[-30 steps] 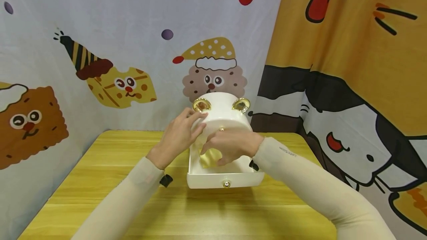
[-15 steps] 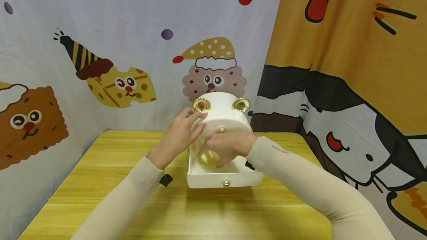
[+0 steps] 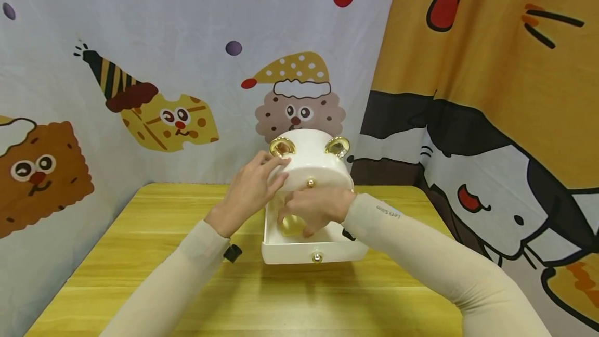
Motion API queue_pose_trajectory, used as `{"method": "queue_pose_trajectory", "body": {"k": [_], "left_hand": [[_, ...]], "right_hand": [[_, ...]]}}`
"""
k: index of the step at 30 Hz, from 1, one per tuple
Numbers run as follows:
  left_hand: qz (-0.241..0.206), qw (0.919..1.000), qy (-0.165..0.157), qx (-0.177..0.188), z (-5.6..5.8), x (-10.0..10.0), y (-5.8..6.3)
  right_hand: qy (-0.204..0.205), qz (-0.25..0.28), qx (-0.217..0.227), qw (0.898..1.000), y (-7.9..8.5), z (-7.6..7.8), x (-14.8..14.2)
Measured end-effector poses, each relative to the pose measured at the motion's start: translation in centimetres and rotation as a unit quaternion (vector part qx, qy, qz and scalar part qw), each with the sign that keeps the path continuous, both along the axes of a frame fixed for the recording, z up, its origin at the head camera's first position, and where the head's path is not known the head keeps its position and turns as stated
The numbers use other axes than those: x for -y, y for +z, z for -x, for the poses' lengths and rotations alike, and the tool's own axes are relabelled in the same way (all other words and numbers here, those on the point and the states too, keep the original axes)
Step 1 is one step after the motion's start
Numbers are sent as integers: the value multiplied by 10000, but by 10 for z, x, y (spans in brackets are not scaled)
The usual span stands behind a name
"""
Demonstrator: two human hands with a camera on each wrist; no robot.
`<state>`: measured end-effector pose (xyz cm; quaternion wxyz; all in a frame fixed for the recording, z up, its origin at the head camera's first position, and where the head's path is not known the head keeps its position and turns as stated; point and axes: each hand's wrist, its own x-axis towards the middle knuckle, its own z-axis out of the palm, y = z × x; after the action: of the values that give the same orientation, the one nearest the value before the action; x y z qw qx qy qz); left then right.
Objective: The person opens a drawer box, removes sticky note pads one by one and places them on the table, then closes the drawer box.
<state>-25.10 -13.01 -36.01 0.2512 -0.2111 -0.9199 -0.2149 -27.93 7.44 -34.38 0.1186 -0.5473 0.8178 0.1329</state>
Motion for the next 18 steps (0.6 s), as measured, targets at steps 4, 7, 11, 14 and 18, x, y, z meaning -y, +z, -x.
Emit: {"method": "queue_pose_trajectory", "body": {"k": [4,7,11,14,18], "left_hand": [[12,10000,4,-9,0,0,0],[15,10000,7,-24,0,0,0],[-5,10000,4,-37,0,0,0],[-15,10000,-7,-40,0,0,0],[-7,10000,-11,-64,1,1,-1]], "right_hand": [[32,5,-154,9999,-2,0,0],[60,4,-275,9996,-3,0,0],[109,-16,-385,9992,-5,0,1],[160,-38,-450,9988,-6,0,2],[153,-132,-566,9982,-7,0,2]]}}
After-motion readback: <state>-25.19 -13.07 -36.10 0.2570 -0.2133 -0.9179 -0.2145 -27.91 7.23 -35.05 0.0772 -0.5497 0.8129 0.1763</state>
